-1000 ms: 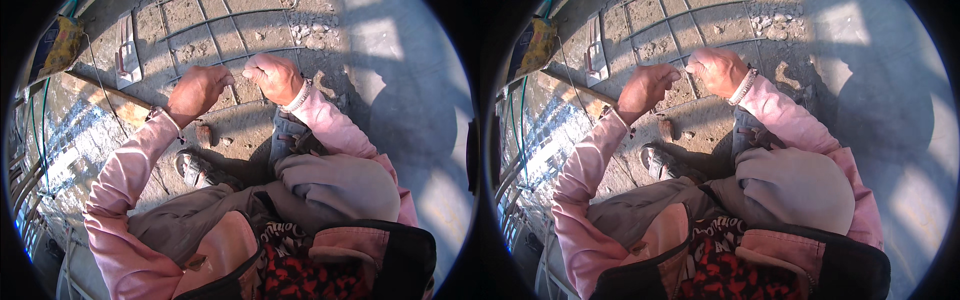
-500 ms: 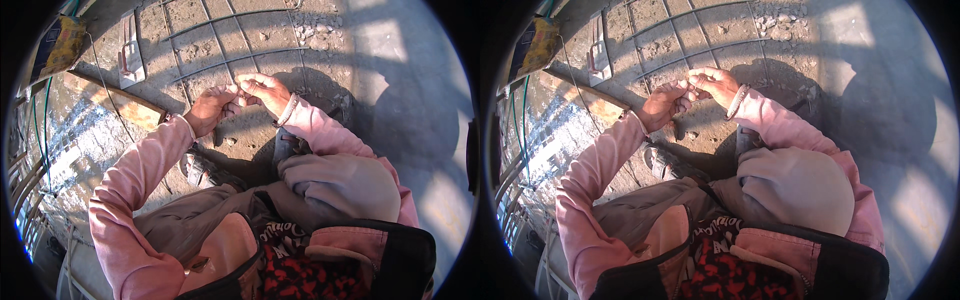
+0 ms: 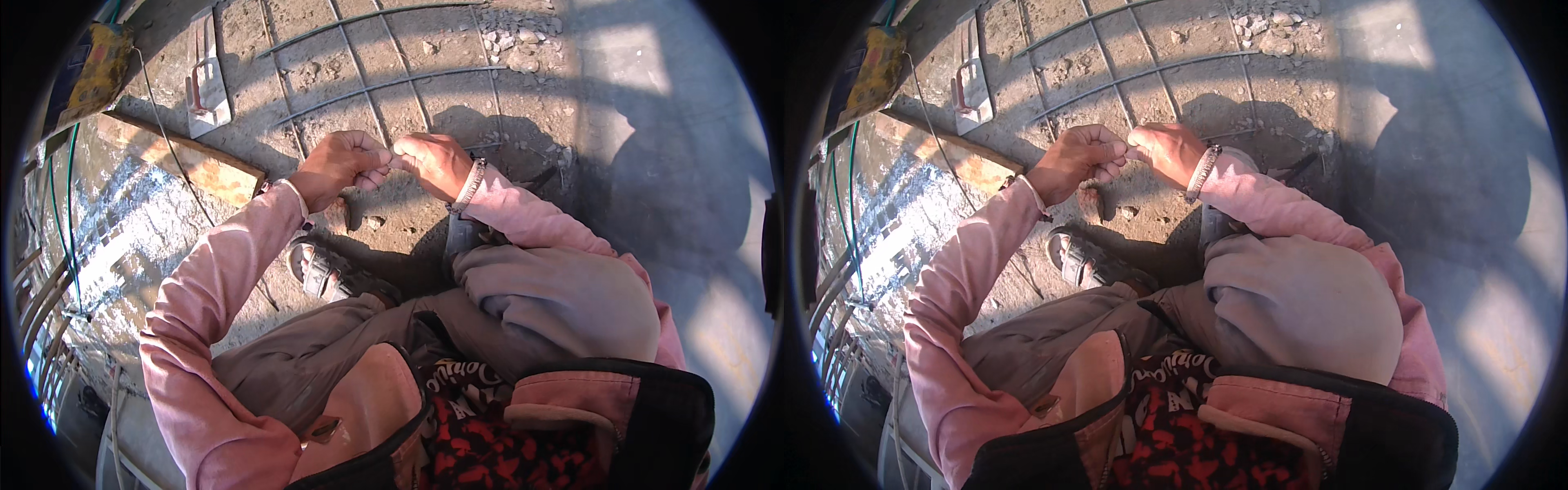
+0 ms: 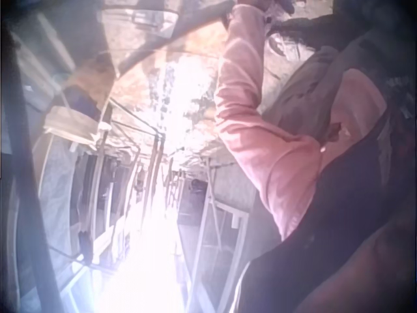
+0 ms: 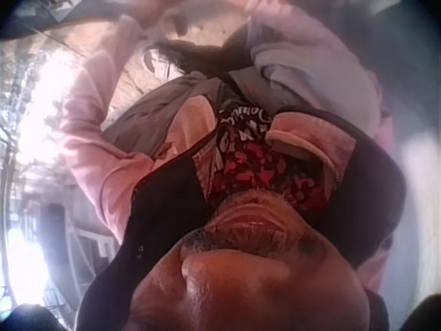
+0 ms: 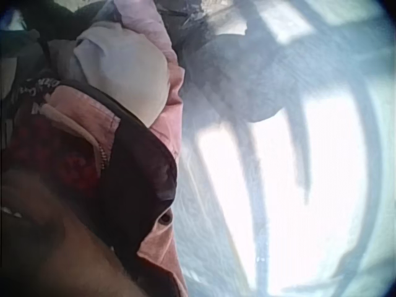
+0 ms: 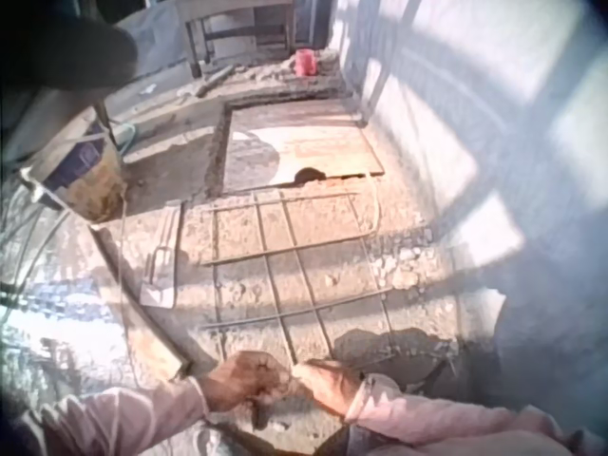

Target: The person assembles a metal grid by placing rebar rods across each other and securing the intersections with wire using pliers.

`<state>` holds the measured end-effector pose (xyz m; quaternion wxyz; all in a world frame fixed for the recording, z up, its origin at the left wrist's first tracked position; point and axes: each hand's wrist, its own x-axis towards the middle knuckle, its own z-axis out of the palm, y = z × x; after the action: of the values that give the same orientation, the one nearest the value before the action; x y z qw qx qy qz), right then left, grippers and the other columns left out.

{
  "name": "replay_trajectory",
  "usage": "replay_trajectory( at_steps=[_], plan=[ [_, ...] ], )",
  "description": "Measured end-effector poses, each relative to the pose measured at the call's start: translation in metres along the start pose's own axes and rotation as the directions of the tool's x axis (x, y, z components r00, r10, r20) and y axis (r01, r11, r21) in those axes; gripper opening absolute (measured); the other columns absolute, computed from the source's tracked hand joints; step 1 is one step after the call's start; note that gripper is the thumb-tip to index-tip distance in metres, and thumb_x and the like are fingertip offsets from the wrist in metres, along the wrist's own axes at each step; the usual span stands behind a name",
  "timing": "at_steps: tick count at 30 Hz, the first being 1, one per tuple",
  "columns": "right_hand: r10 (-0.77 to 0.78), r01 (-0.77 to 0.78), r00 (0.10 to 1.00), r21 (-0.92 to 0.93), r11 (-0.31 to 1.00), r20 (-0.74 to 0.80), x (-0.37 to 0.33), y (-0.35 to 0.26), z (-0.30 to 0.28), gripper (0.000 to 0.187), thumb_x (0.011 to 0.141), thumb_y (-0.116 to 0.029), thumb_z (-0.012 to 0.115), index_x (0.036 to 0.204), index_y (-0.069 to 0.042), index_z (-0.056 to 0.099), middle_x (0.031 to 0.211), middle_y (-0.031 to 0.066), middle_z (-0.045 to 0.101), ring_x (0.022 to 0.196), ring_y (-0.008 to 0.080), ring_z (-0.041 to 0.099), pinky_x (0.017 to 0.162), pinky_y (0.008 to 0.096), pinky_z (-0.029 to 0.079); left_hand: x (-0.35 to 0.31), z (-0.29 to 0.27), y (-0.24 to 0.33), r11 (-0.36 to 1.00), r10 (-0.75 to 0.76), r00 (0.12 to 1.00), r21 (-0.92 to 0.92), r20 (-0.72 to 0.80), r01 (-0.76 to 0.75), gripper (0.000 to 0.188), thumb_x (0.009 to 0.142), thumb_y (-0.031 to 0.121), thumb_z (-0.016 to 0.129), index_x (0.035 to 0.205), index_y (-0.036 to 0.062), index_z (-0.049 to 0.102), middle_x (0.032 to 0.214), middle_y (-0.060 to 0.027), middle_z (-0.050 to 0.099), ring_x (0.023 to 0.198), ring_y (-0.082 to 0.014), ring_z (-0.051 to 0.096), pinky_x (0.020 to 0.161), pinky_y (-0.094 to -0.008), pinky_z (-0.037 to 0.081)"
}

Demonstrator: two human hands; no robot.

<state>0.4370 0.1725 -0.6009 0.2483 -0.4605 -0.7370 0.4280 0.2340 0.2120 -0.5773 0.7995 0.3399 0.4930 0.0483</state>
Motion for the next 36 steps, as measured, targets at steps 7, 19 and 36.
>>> replay_trajectory(
  at_steps=[7, 19, 36],
  plan=[
    [0.064, -0.07, 0.959, 0.013, 0.997, 0.278, -0.025, 0.016, 0.003, 0.016, 0.083, -0.016, 0.06, 0.088, -0.002, 0.059, 0.077, 0.0144, 0.058, 0.079, 0.033, 0.059, 0.07, 0.0382, 0.047, -0.014, 0.009, -0.03, 0.856, -0.017, 0.999, 0.517, 0.035, -0.004, 0.016, 0.085, 0.015, 0.059, 0.09, 0.0007, 0.061, 0.071, -0.0074, 0.063, 0.066, -0.0109, 0.061, 0.06, -0.0273, 0.049],
    [-0.182, 0.213, 0.957, -0.122, 0.969, 0.225, -0.035, 0.015, 0.017, 0.011, 0.083, -0.011, 0.058, 0.088, -0.003, 0.053, 0.079, 0.0135, 0.054, 0.073, 0.0334, 0.056, 0.064, 0.0418, 0.047, -0.009, 0.013, -0.076, 0.984, -0.048, 0.999, 0.175, 0.024, 0.043, 0.014, 0.091, 0.019, 0.053, 0.093, 0.0052, 0.055, 0.075, -0.0017, 0.055, 0.058, -0.0084, 0.047, 0.053, -0.0238, 0.04],
    [0.523, -0.448, 0.851, 0.569, 0.69, 0.036, 0.042, 0.088, 0.014, 0.009, 0.087, -0.007, 0.053, 0.088, -0.002, 0.06, 0.077, 0.0089, 0.064, 0.068, 0.0141, 0.063, 0.059, 0.0281, 0.051, 0.027, -0.036, -0.076, 0.4, 0.339, 0.938, 0.913, -0.073, -0.073, 0.026, 0.083, 0.023, 0.061, 0.101, 0.0056, 0.053, 0.103, -0.0135, 0.057, 0.096, -0.0345, 0.058, 0.079, -0.0437, 0.047]
  ],
)
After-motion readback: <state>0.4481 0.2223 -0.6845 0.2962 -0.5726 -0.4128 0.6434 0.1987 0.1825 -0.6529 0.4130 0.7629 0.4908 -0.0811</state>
